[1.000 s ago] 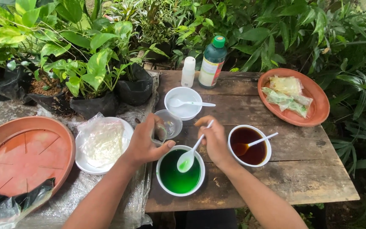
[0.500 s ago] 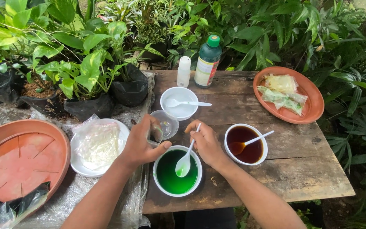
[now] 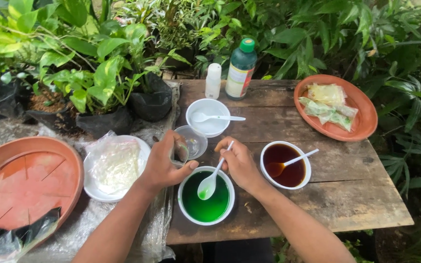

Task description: A person is carefully blending and transferring agricultural liquids from bowls into small vials using a plastic spoon on an outdoor wooden table.

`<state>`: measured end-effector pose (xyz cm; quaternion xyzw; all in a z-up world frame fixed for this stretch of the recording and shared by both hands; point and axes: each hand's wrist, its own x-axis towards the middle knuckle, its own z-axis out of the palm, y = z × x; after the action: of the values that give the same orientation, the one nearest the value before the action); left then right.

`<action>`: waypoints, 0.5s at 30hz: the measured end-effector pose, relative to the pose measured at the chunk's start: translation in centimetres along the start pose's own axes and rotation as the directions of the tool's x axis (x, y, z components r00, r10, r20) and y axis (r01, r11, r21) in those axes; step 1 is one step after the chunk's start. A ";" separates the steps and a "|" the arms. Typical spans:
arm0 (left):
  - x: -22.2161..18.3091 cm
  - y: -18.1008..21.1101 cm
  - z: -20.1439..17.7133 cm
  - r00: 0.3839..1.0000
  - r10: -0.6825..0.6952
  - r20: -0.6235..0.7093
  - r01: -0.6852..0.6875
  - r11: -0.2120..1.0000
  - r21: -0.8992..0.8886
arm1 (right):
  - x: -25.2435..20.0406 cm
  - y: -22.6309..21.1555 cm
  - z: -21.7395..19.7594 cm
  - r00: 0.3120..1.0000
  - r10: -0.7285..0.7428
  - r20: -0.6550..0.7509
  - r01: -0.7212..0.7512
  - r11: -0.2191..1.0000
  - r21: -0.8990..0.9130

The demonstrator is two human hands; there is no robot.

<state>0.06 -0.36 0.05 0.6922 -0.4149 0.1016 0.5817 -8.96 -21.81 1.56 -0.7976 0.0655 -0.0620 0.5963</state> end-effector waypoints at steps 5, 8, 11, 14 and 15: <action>-0.5 -0.7 0.1 1.000 -0.013 -0.011 0.013 1.000 0.008 | 0.4 1.6 0.4 0.999 0.052 -0.011 -0.051 0.999 0.015; -0.6 -0.7 0.0 1.000 -0.008 -0.017 0.009 0.999 0.051 | 0.6 1.9 0.5 0.998 0.063 -0.015 -0.064 0.998 -0.016; -0.7 -0.2 -0.1 1.000 -0.027 -0.016 0.028 0.998 0.056 | 0.5 1.6 0.7 0.997 0.070 -0.013 -0.071 0.997 -0.035; -0.5 0.1 0.0 0.999 -0.041 -0.019 0.041 0.998 0.049 | 0.4 1.3 0.7 0.997 0.082 -0.008 -0.082 0.996 -0.043; -0.5 0.1 0.0 0.999 -0.035 -0.017 0.036 0.997 0.062 | 0.4 1.2 0.6 0.996 0.084 -0.003 -0.084 0.995 -0.050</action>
<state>-0.33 -0.19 -0.16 0.7165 -0.3945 0.1096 0.5647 -8.54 -21.65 0.29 -0.8089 0.1008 -0.0355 0.5781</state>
